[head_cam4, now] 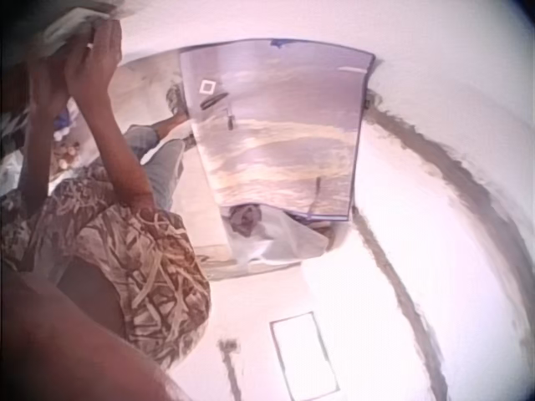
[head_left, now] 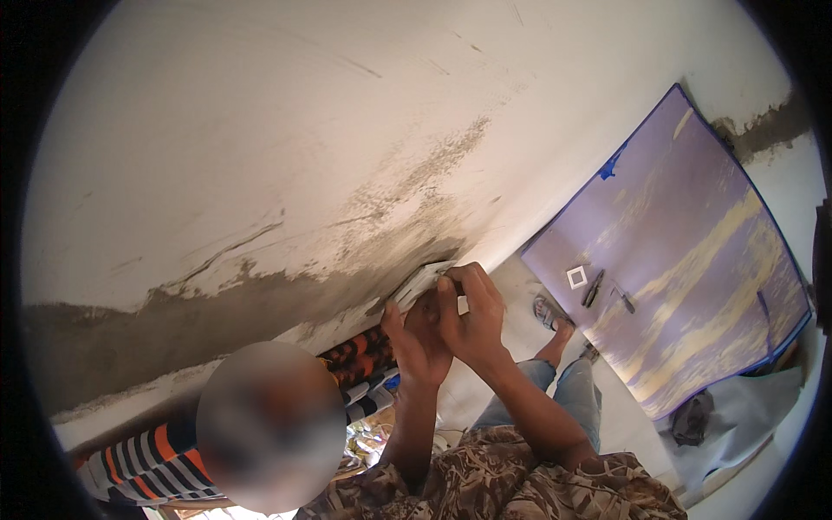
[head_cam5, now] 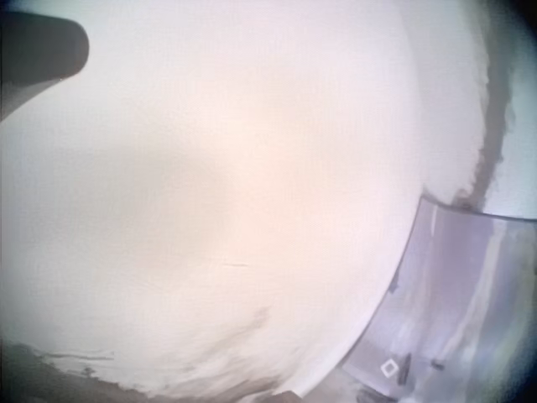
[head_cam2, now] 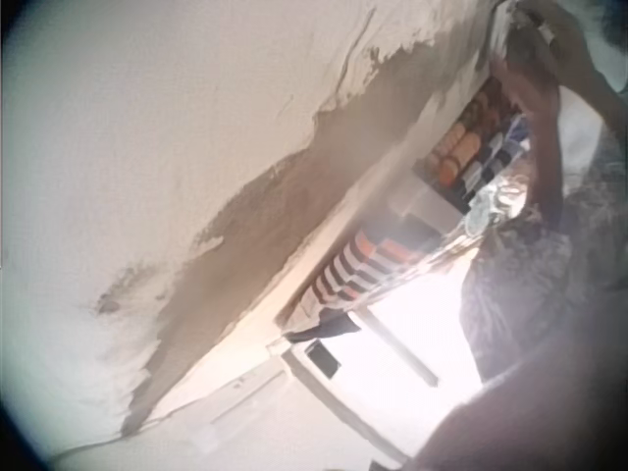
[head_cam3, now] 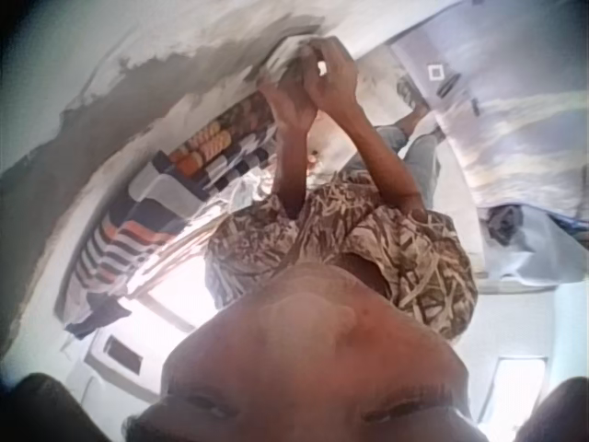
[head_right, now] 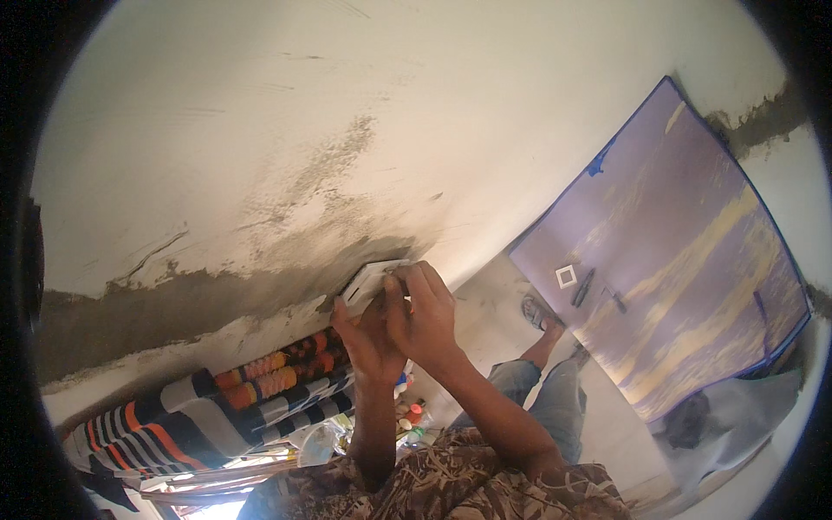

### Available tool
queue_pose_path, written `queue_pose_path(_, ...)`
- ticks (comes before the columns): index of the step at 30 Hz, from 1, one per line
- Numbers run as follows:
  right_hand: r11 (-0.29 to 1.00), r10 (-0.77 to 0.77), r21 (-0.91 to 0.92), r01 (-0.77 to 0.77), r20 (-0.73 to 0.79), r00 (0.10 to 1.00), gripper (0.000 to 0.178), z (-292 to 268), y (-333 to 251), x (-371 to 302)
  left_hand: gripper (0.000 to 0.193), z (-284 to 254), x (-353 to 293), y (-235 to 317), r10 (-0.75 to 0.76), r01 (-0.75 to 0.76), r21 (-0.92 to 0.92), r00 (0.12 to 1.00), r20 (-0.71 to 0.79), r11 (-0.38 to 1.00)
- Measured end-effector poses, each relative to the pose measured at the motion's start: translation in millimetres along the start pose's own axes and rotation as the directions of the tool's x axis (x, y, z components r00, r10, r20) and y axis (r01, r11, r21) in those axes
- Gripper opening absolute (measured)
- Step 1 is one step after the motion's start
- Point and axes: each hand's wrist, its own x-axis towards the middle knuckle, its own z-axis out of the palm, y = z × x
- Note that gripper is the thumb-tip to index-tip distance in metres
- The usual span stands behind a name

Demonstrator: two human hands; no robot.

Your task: The person installs a light switch into a wall by inserting the component, securing it with a screwdriver, and placing the plastic cover plate over the assembly.

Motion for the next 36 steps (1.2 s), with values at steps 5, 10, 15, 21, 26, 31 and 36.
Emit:
queue_pose_path(5, 0.98, -0.103, -0.17, 0.107, 0.03, 0.994, 0.009, 2, 5, -1, 0.087, -9, 2, -3, -0.01, 0.01, -0.03, 1.0, 0.012, 1.0)
queue_pose_path(10, 0.984, -0.098, -0.138, 0.11, 0.09, 0.991, 0.008, -1, 1, -3, 0.083, -9, 1, 1, -0.033, 0.032, 0.019, 0.997, 0.065, 0.999)
queue_pose_path(15, 0.943, -0.205, -0.251, 0.219, 0.083, 0.975, 0.008, 0, 7, -3, 0.081, 0, -1, 1, -0.021, 0.017, 0.076, 0.999, 0.046, 0.997)
queue_pose_path(21, 0.966, -0.088, -0.238, 0.101, 0.064, 0.994, 0.018, -13, 5, -4, 0.061, -61, 27, -28, -0.065, 0.136, -0.147, 0.912, 0.406, 0.98)
queue_pose_path(26, 0.932, -0.141, -0.319, 0.172, 0.119, 0.983, 0.022, -72, 2, -57, 0.03, -71, -45, -68, -0.001, 0.006, -0.044, 0.993, 0.118, 0.999)
queue_pose_path(31, 0.975, 0.01, -0.19, 0.111, 0.543, 0.839, 0.026, -146, 14, -196, 0.025, -132, -172, -156, 0.324, -0.313, 0.116, 0.942, -0.085, 0.942)
queue_pose_path(36, 0.961, 0.275, -0.221, -0.164, 0.807, 0.523, 0.026, -169, -18, -330, 0.049, -171, -313, -216, 0.42, -0.294, 0.516, 0.896, -0.145, 0.805)
